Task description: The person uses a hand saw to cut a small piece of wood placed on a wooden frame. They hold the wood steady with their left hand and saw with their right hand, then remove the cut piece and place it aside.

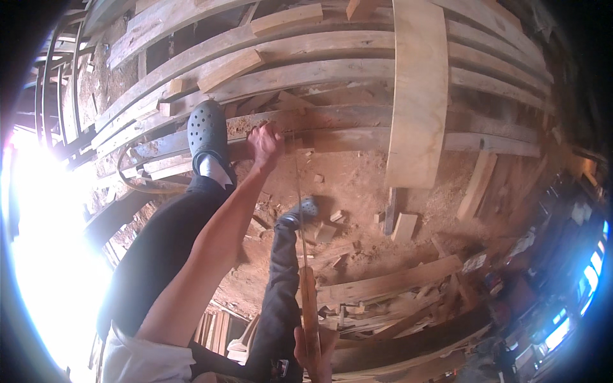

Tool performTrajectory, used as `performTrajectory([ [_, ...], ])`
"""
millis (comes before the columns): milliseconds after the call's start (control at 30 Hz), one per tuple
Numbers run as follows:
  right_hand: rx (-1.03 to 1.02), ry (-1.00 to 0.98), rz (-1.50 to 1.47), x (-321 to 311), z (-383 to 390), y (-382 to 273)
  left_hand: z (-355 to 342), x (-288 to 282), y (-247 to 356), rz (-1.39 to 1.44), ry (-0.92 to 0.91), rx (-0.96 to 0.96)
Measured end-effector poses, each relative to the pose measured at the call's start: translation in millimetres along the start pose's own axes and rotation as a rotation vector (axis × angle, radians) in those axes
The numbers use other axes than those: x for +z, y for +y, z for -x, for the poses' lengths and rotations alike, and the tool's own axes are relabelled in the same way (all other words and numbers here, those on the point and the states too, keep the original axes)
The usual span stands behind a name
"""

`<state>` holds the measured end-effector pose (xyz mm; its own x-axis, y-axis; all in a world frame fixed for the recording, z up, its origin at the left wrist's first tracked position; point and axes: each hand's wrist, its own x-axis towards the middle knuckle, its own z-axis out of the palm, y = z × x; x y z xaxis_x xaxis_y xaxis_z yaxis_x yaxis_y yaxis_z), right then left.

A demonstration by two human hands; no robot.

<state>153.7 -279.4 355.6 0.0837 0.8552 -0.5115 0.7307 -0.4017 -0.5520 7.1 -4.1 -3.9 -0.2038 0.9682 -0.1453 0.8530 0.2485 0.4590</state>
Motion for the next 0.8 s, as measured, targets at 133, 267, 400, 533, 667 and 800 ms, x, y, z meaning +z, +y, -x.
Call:
performTrajectory([
  [133,-0.427,0.17,0.359,8.8,-8.1,15.1,-2.1,0.8,-2.3,-0.032,-0.036,0.013],
  [267,-0.443,0.197,0.453,17.4,-1.2,19.5,-5.4,3.3,-3.8,-0.065,-0.023,0.093],
  [400,-0.134,0.17,0.149,13.6,6.4,21.4,-3.2,2.4,-1.9,-0.073,-0.037,0.077],
  [533,-0.485,-0.015,0.725,14.7,12.4,22.3,-5.4,-3.0,0.0,-0.102,-0.185,0.0],
  [667,0.221,0.148,-0.25,24.2,25.0,12.4,-6.0,-6.1,2.4,-0.064,-0.232,-0.056],
  [800,-0.096,0.096,0.059,31.5,7.0,20.3,-0.5,-0.9,-1.3,-0.097,-0.123,0.031],
])
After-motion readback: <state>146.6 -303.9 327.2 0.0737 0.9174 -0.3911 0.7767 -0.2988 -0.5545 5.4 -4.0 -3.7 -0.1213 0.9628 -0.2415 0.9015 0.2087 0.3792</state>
